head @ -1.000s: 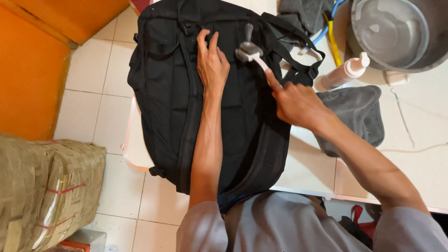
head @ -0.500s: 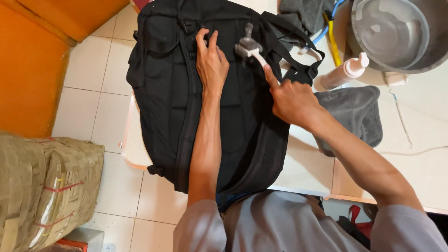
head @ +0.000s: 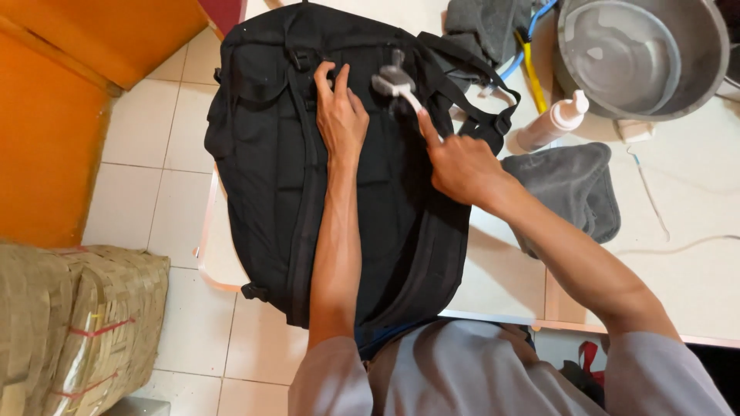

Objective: Brushing and cleaning the back panel of a black backpack with a brush and cleaning solution.

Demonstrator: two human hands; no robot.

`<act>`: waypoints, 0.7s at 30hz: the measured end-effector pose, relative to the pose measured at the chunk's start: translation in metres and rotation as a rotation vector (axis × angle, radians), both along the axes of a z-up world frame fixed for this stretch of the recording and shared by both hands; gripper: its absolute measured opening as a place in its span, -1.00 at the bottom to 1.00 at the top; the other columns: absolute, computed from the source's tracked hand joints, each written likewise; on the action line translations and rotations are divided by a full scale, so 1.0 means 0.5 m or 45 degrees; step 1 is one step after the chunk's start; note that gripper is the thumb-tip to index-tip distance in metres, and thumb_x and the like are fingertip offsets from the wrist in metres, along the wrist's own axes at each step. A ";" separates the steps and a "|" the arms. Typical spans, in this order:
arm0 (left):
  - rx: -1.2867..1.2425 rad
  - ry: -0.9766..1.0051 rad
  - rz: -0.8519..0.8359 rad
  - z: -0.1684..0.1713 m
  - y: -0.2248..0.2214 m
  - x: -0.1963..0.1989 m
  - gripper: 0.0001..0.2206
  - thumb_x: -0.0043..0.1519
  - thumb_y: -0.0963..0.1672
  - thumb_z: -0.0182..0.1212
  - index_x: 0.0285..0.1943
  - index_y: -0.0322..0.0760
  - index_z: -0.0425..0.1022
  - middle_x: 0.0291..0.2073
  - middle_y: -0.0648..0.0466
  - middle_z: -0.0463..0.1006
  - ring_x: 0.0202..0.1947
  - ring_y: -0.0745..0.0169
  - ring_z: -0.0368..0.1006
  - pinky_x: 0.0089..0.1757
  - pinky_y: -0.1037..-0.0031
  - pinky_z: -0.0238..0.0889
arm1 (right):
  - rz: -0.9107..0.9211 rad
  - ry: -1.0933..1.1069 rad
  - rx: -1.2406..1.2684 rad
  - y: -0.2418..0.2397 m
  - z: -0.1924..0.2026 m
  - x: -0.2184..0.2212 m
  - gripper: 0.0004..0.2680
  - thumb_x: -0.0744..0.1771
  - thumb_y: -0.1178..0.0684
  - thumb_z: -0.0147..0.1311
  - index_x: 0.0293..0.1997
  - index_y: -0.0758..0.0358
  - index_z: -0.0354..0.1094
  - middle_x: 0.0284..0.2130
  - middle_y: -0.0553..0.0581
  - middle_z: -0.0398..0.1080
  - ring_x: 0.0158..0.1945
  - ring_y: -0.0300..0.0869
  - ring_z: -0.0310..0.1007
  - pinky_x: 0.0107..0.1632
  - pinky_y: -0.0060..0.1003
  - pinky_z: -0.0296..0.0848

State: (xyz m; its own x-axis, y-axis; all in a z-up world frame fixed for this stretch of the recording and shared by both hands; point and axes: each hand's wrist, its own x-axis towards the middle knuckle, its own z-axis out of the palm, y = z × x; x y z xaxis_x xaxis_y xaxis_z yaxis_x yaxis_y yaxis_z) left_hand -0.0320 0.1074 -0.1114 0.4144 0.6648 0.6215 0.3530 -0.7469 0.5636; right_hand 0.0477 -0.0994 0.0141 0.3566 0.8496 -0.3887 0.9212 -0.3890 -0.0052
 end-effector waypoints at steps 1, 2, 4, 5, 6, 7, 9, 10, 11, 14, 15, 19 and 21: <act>-0.010 0.006 0.007 -0.006 0.004 0.001 -0.69 0.35 -0.30 0.07 0.26 -0.32 0.48 0.29 0.04 0.22 0.02 -0.09 0.56 -0.26 0.24 0.47 | 0.007 0.006 -0.010 -0.034 0.041 -0.012 -0.30 0.29 0.16 -0.15 0.64 0.18 -0.51 -0.28 0.45 0.46 -0.28 0.39 0.48 -0.33 0.21 0.39; 0.017 -0.015 0.007 -0.014 0.006 0.002 -0.70 0.36 -0.29 0.07 0.27 -0.31 0.47 0.29 0.04 0.21 0.02 -0.08 0.56 -0.22 0.25 0.51 | 0.008 0.073 -0.128 -0.069 0.080 -0.023 -0.36 0.35 0.07 -0.20 0.65 0.04 -0.51 -0.31 0.41 0.46 -0.27 0.39 0.47 -0.32 0.18 0.37; 0.048 -0.038 -0.014 -0.018 0.009 0.001 -0.71 0.38 -0.29 0.08 0.27 -0.31 0.47 0.30 0.05 0.21 0.02 -0.08 0.57 -0.17 0.26 0.54 | -0.011 0.140 -0.241 -0.138 0.133 -0.009 -0.42 0.41 -0.03 -0.25 0.66 -0.10 -0.51 -0.34 0.37 0.47 -0.27 0.39 0.46 -0.31 0.15 0.35; 0.035 -0.040 -0.026 -0.014 0.007 0.001 -0.71 0.39 -0.28 0.06 0.28 -0.30 0.47 0.29 0.04 0.21 -0.02 -0.05 0.56 -0.23 0.29 0.49 | -0.011 0.275 -0.056 -0.174 0.148 0.018 -0.39 0.36 0.10 -0.17 0.64 -0.17 -0.36 -0.49 0.30 0.42 -0.47 0.20 0.34 -0.40 0.05 0.27; 0.021 -0.042 -0.038 -0.008 0.005 0.002 -0.72 0.40 -0.27 0.05 0.28 -0.30 0.47 0.29 0.04 0.21 -0.05 -0.01 0.56 -0.29 0.31 0.44 | -0.011 0.406 0.133 -0.211 0.164 0.045 -0.34 0.31 0.22 -0.09 0.63 -0.24 -0.21 -0.63 0.23 0.37 -0.66 0.01 0.21 -0.49 -0.04 0.19; 0.019 -0.047 -0.059 -0.004 0.002 0.002 -0.72 0.40 -0.27 0.05 0.28 -0.30 0.47 0.29 0.04 0.21 -0.05 -0.01 0.56 -0.29 0.31 0.44 | -0.032 0.400 0.135 -0.244 0.175 0.073 -0.34 0.31 0.22 -0.09 0.63 -0.24 -0.21 -0.63 0.23 0.37 -0.66 0.01 0.21 -0.49 -0.04 0.19; 0.031 -0.057 -0.034 0.008 -0.001 0.000 -0.69 0.32 -0.30 0.07 0.23 -0.31 0.50 0.25 0.03 0.24 -0.02 -0.07 0.55 -0.20 0.27 0.45 | -0.161 0.399 0.737 -0.311 0.200 0.125 -0.48 0.41 0.29 -0.12 0.65 0.13 -0.07 -0.71 0.12 0.33 -0.75 -0.22 0.13 -0.57 -0.28 0.22; 0.032 -0.062 -0.051 0.005 -0.001 0.001 -0.69 0.32 -0.30 0.07 0.23 -0.31 0.50 0.25 0.03 0.24 -0.02 -0.07 0.55 -0.20 0.27 0.45 | -0.176 0.389 0.742 -0.334 0.195 0.168 -0.48 0.41 0.29 -0.12 0.65 0.13 -0.07 -0.71 0.12 0.33 -0.75 -0.22 0.13 -0.57 -0.28 0.22; 0.046 -0.055 -0.048 0.002 0.001 0.001 -0.70 0.34 -0.30 0.07 0.23 -0.30 0.50 0.26 0.03 0.22 0.02 -0.10 0.53 -0.20 0.23 0.45 | -0.281 0.209 0.851 -0.361 0.187 0.209 -0.53 0.50 0.25 -0.08 0.71 0.24 0.02 -0.61 0.16 0.27 -0.59 -0.17 0.08 -0.39 -0.23 0.21; 0.066 -0.049 -0.056 -0.006 0.004 0.004 -0.72 0.36 -0.29 0.08 0.24 -0.29 0.50 0.28 0.04 0.19 0.08 -0.14 0.50 -0.24 0.21 0.47 | -0.561 0.101 0.879 -0.377 0.153 0.324 -0.58 0.52 0.16 -0.01 0.67 0.32 0.16 -0.23 0.23 0.34 -0.15 -0.10 0.23 -0.10 -0.17 0.24; 0.060 -0.045 -0.039 -0.009 0.006 0.002 -0.72 0.38 -0.29 0.09 0.24 -0.29 0.50 0.28 0.05 0.19 0.10 -0.15 0.50 -0.29 0.24 0.49 | -0.709 0.195 0.786 -0.368 0.141 0.364 -0.59 0.46 0.11 0.02 0.57 0.29 0.21 0.05 0.26 0.48 0.13 -0.09 0.44 0.00 -0.16 0.29; 0.059 -0.046 -0.033 0.002 -0.001 0.001 -0.73 0.38 -0.29 0.09 0.24 -0.30 0.50 0.28 0.05 0.18 0.06 -0.13 0.51 -0.32 0.22 0.44 | -0.941 0.339 0.676 -0.329 0.091 0.411 -0.57 0.41 0.13 -0.05 0.54 0.19 0.16 0.08 0.27 0.44 -0.18 -0.14 0.37 -0.48 -0.06 0.44; 0.040 -0.046 -0.040 0.007 -0.002 0.002 -0.72 0.35 -0.30 0.08 0.22 -0.33 0.51 0.26 0.03 0.21 0.04 -0.11 0.49 -0.27 0.23 0.47 | -1.014 0.334 0.619 -0.316 0.086 0.412 -0.55 0.41 0.12 -0.15 0.57 0.18 0.10 0.12 0.33 0.38 -0.11 0.07 0.38 -0.36 0.02 0.50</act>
